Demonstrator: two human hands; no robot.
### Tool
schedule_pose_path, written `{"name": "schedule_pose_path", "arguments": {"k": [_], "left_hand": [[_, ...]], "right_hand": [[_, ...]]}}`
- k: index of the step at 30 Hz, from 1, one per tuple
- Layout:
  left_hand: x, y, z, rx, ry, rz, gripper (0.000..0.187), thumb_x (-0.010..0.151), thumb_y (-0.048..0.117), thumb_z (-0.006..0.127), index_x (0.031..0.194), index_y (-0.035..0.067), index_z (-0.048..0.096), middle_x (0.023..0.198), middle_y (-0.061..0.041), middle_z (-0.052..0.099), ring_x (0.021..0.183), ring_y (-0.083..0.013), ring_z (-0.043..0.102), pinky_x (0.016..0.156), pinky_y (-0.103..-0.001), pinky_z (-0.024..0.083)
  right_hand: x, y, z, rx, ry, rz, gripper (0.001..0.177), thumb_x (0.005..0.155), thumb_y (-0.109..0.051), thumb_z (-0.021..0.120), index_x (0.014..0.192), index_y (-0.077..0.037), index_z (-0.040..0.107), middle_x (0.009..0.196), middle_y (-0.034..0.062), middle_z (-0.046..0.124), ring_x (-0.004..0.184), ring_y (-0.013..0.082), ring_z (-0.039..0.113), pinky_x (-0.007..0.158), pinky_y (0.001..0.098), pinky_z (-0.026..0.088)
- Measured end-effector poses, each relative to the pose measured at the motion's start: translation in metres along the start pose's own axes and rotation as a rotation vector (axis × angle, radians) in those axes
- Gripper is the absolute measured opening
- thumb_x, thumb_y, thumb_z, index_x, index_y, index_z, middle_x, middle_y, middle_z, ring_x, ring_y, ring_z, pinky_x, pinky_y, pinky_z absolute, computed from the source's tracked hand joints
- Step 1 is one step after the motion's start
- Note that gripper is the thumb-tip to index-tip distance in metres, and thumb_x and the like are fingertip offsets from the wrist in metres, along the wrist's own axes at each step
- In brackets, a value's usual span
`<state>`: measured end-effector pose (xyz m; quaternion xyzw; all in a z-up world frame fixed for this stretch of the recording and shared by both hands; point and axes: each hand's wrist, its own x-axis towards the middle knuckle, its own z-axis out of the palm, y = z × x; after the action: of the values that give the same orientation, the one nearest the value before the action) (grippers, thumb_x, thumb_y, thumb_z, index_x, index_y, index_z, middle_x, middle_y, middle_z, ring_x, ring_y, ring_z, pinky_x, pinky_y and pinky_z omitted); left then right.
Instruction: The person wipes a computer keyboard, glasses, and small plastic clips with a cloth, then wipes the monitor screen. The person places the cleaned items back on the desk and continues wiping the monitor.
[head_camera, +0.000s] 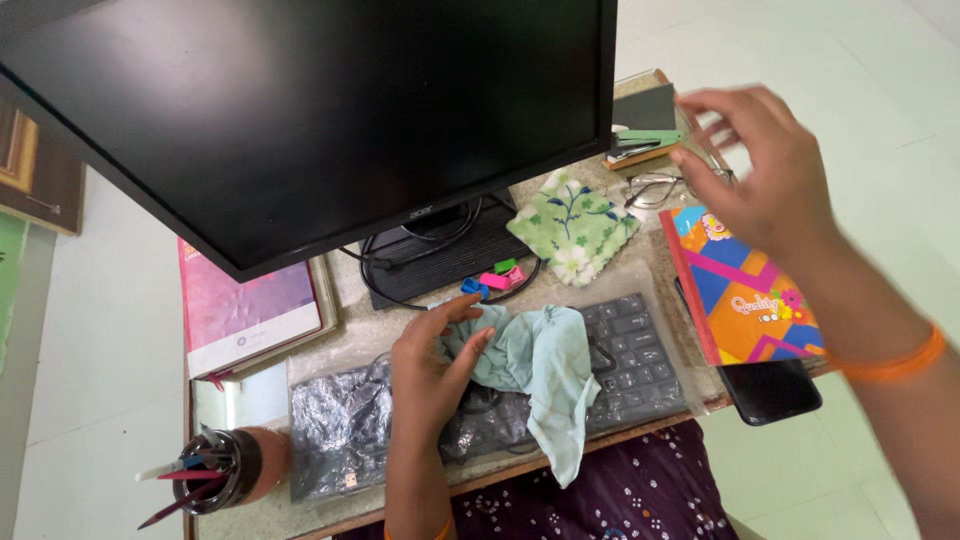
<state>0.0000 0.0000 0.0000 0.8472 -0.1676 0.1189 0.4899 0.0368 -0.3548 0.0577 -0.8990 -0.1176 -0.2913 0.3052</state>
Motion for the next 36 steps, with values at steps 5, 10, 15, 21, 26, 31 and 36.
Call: {"name": "schedule_pose_path", "arguments": {"k": [5, 10, 15, 21, 26, 31, 36], "left_hand": [[0.000, 0.008, -0.007, 0.163, -0.069, 0.199, 0.040, 0.061, 0.022, 0.092, 0.095, 0.008, 0.076, 0.094, -0.008, 0.075, 0.086, -0.0314, 0.064, 0.077, -0.043, 0.050], [-0.009, -0.007, -0.002, -0.011, -0.064, 0.018, 0.019, 0.078, 0.015, 0.086, 0.087, 0.004, 0.074, 0.086, -0.005, 0.070, 0.080, -0.0198, 0.064, 0.072, -0.032, 0.051], [-0.022, -0.018, -0.003, -0.758, -0.241, -0.218, 0.009, 0.095, 0.007, 0.068, 0.103, 0.002, 0.067, 0.090, 0.001, 0.067, 0.081, -0.0062, 0.059, 0.072, -0.020, 0.048], [-0.027, -0.033, -0.018, -0.802, -0.242, -0.079, 0.018, 0.104, 0.007, 0.061, 0.114, -0.001, 0.072, 0.098, -0.009, 0.076, 0.085, -0.0141, 0.070, 0.074, -0.028, 0.058], [-0.018, -0.035, -0.030, -0.669, 0.067, -0.170, 0.018, 0.104, 0.015, 0.061, 0.113, 0.003, 0.069, 0.105, -0.009, 0.077, 0.099, -0.0146, 0.070, 0.082, -0.030, 0.054], [-0.012, -0.030, -0.021, -0.420, 0.108, -0.299, 0.018, 0.101, 0.018, 0.063, 0.112, 0.005, 0.071, 0.101, -0.006, 0.078, 0.092, -0.0134, 0.072, 0.078, -0.028, 0.055], [-0.008, -0.024, -0.015, -0.192, 0.146, -0.202, 0.016, 0.099, 0.014, 0.066, 0.110, 0.005, 0.074, 0.100, -0.006, 0.079, 0.093, -0.0144, 0.075, 0.079, -0.028, 0.058]], "right_hand": [[-0.054, -0.087, 0.021, 0.053, -0.382, 0.073, 0.043, 0.084, -0.029, 0.074, 0.124, -0.014, 0.068, 0.104, 0.0102, 0.068, 0.089, 0.0287, 0.070, 0.076, 0.0408, 0.057], [-0.097, -0.125, 0.064, 0.047, -0.487, 0.147, 0.040, 0.086, -0.029, 0.072, 0.124, -0.018, 0.068, 0.111, 0.0068, 0.068, 0.098, 0.0265, 0.069, 0.083, 0.0395, 0.057], [-0.109, -0.175, 0.094, 0.549, -0.170, 0.353, 0.036, 0.094, -0.017, 0.060, 0.129, -0.007, 0.058, 0.111, 0.0089, 0.063, 0.098, 0.0207, 0.067, 0.083, 0.0341, 0.055], [-0.100, -0.187, 0.120, 0.754, -0.120, 0.326, 0.036, 0.095, -0.004, 0.059, 0.131, -0.004, 0.057, 0.113, 0.0085, 0.065, 0.103, 0.0193, 0.064, 0.091, 0.0313, 0.051], [-0.093, -0.116, 0.100, 0.958, 0.138, 0.522, 0.046, 0.086, 0.005, 0.058, 0.131, -0.006, 0.056, 0.122, 0.0079, 0.063, 0.110, 0.0184, 0.062, 0.095, 0.0339, 0.053], [-0.084, -0.058, 0.061, 1.254, 0.407, 0.584, 0.026, 0.100, -0.012, 0.056, 0.124, -0.005, 0.061, 0.110, 0.0079, 0.067, 0.097, 0.0171, 0.069, 0.083, 0.0326, 0.060], [-0.069, -0.068, 0.079, 0.850, -0.014, 0.655, 0.028, 0.102, -0.031, 0.060, 0.104, -0.005, 0.069, 0.089, 0.0069, 0.067, 0.077, 0.0181, 0.069, 0.064, 0.0297, 0.055]]}}
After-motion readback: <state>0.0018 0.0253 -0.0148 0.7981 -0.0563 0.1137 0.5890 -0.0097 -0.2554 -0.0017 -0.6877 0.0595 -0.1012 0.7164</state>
